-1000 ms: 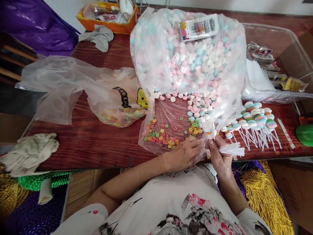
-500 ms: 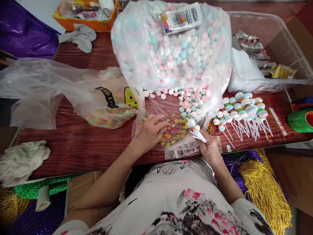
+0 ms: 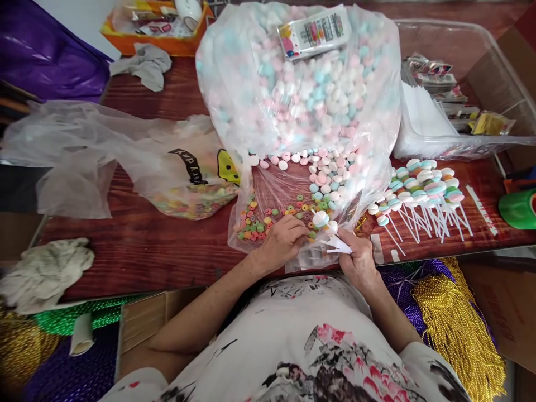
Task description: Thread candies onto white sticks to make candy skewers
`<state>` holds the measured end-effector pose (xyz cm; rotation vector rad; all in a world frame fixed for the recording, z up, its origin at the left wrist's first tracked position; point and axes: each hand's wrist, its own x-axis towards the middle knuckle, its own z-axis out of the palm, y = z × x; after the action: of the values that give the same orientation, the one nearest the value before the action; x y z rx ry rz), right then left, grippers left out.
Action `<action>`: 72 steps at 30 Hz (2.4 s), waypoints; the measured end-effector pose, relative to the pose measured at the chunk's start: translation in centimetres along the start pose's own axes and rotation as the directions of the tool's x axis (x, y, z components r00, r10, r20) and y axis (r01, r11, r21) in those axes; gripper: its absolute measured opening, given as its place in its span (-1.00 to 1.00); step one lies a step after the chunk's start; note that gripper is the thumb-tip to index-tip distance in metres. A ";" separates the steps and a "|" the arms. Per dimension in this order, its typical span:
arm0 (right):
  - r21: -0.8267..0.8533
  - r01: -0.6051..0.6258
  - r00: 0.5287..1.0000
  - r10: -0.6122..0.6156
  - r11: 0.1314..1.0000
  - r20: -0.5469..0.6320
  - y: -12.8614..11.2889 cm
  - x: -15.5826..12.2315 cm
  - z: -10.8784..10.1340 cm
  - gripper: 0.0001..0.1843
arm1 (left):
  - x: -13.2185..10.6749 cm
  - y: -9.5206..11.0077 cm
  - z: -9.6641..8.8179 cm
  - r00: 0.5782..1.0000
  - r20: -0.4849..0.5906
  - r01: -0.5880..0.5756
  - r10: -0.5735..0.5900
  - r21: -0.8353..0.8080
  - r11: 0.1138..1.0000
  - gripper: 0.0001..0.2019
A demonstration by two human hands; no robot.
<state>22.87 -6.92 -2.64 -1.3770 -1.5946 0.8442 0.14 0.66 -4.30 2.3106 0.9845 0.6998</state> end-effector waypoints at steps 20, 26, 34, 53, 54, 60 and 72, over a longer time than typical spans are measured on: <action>0.059 0.088 0.959 -0.100 0.994 0.267 -3.8 0.7 2.1 -0.59 | -1.7 0.9 -4.3 0.824 -0.511 -0.111 -0.244 -0.568 0.816 -0.83; -0.062 0.134 0.954 -0.112 0.989 0.277 -4.1 1.1 2.2 -0.59 | -1.6 1.4 -4.2 0.809 -0.588 -0.182 -0.014 -0.272 0.945 -0.88; -0.066 0.094 0.953 -0.071 0.993 0.294 -3.8 1.2 2.2 -0.64 | -2.1 2.1 -4.2 0.840 -0.541 -0.147 -0.042 -0.301 0.942 -0.78; -0.128 0.472 0.851 -0.413 0.872 0.325 0.4 0.8 1.0 -0.67 | -2.2 1.3 -4.4 0.937 -0.338 -0.266 0.094 -0.512 0.817 -0.81; -0.125 0.482 0.844 -0.422 0.867 0.330 0.5 0.7 1.0 -0.67 | -2.3 1.3 -4.4 0.938 -0.326 -0.276 0.115 -0.509 0.815 -0.82; -0.116 0.525 0.822 -0.467 0.843 0.327 0.4 0.2 1.2 -0.73 | -3.0 1.4 -3.7 0.968 -0.235 -0.215 0.094 -0.569 0.794 -0.85; -0.191 0.402 0.883 -0.324 0.896 0.338 -0.9 1.1 1.6 -0.72 | -3.3 2.0 -2.4 0.851 -0.410 -0.010 -0.326 -0.635 0.772 -0.83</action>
<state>21.03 -5.90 -2.31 -1.0934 -2.1824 0.6500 -2.38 -2.35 -2.11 1.4588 0.9609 1.3640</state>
